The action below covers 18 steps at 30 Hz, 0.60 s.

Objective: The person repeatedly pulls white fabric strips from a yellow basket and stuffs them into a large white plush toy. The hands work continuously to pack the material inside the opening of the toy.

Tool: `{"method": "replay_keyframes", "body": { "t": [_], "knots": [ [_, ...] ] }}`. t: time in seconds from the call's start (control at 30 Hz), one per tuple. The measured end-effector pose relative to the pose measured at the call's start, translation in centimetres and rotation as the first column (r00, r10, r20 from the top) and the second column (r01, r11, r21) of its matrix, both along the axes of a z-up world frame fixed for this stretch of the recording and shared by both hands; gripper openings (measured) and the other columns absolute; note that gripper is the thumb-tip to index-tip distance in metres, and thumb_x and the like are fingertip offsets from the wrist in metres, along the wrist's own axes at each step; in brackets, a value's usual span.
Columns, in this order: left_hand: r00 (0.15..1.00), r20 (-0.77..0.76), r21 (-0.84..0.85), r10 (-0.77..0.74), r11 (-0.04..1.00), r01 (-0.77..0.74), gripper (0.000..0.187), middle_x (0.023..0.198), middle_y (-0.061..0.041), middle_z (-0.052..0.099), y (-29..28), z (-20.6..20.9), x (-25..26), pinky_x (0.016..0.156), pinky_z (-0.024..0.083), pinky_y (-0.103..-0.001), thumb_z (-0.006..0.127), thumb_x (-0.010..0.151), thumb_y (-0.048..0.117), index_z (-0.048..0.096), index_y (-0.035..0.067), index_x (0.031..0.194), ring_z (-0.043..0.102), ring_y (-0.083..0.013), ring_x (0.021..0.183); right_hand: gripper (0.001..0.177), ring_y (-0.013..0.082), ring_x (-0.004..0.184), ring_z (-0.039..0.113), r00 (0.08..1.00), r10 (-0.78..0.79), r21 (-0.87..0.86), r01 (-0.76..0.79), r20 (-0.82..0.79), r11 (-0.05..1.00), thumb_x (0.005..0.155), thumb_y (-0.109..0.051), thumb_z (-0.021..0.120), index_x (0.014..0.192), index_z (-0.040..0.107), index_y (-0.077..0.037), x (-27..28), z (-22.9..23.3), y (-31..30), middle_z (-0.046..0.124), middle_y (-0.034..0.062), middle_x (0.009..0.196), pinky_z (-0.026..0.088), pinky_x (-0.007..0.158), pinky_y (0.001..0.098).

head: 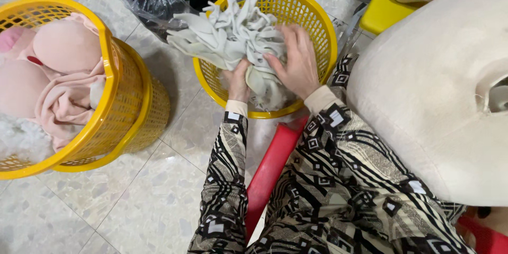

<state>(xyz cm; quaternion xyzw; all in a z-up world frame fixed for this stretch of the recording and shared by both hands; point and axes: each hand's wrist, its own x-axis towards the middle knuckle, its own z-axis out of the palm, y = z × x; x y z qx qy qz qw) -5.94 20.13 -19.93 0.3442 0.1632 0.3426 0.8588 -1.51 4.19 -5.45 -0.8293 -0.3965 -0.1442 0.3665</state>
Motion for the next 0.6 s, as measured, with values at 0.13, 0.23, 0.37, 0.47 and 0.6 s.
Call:
{"method": "replay_keyframes", "body": {
  "t": [0.13,0.23,0.37,0.47,0.6],
  "knots": [
    [0.994,-0.107,0.262,-0.026,0.964,0.054,0.056,0.125,-0.014,0.068,0.1,1.1,-0.2,0.098,0.054,-0.035,0.078,0.08,0.003,0.057,-0.005,0.131,0.069,-0.0232,0.11,0.08,0.0426,0.12,0.054,0.965,0.219,0.223,-0.248,0.145,0.943,0.083,-0.026,0.082,0.143,0.047,0.013,2.3,2.6,2.4,0.055,0.0285,0.134,0.044,0.1,0.0468],
    [0.981,-0.183,0.413,0.068,0.911,0.014,0.054,0.124,-0.016,0.07,0.2,0.5,-0.6,0.099,0.053,-0.034,0.081,0.08,0.005,0.061,-0.008,0.129,0.069,-0.0238,0.11,0.016,0.0308,0.093,0.071,0.986,0.051,-0.086,-0.065,-0.156,0.994,0.097,-0.019,0.078,0.108,0.076,-0.007,3.2,3.6,3.0,0.076,0.0143,0.102,0.053,0.085,0.0417],
    [0.968,-0.22,0.378,0.119,0.925,-0.028,0.056,0.121,-0.014,0.071,0.6,-1.3,-0.7,0.097,0.053,-0.033,0.082,0.079,0.007,0.06,-0.008,0.127,0.069,-0.0229,0.109,0.006,0.0333,0.087,0.069,0.993,0.064,0.056,-0.07,0.097,0.996,0.097,-0.007,0.076,0.1,0.074,-0.001,4.8,5.0,1.9,0.074,0.0159,0.095,0.053,0.078,0.0426],
    [0.979,-0.171,0.368,0.107,0.929,-0.038,0.054,0.121,-0.015,0.072,1.1,-2.4,-0.1,0.097,0.054,-0.033,0.082,0.079,0.006,0.062,-0.01,0.126,0.07,-0.0234,0.107,0.007,0.0353,0.09,0.067,0.97,0.072,0.073,-0.091,0.231,0.993,0.1,-0.005,0.076,0.101,0.072,0.0,5.3,6.4,1.1,0.073,0.0161,0.097,0.051,0.079,0.043],
    [0.969,-0.182,0.326,0.168,0.94,-0.101,0.055,0.12,-0.014,0.071,2.1,-3.7,1.1,0.096,0.054,-0.032,0.082,0.077,0.005,0.059,-0.008,0.125,0.069,-0.0228,0.107,0.003,0.0353,0.09,0.064,0.925,0.041,0.115,-0.091,0.378,0.989,0.1,0.0,0.073,0.101,0.07,0.001,5.2,9.3,0.5,0.07,0.0154,0.096,0.049,0.078,0.0435]
  ]
}}
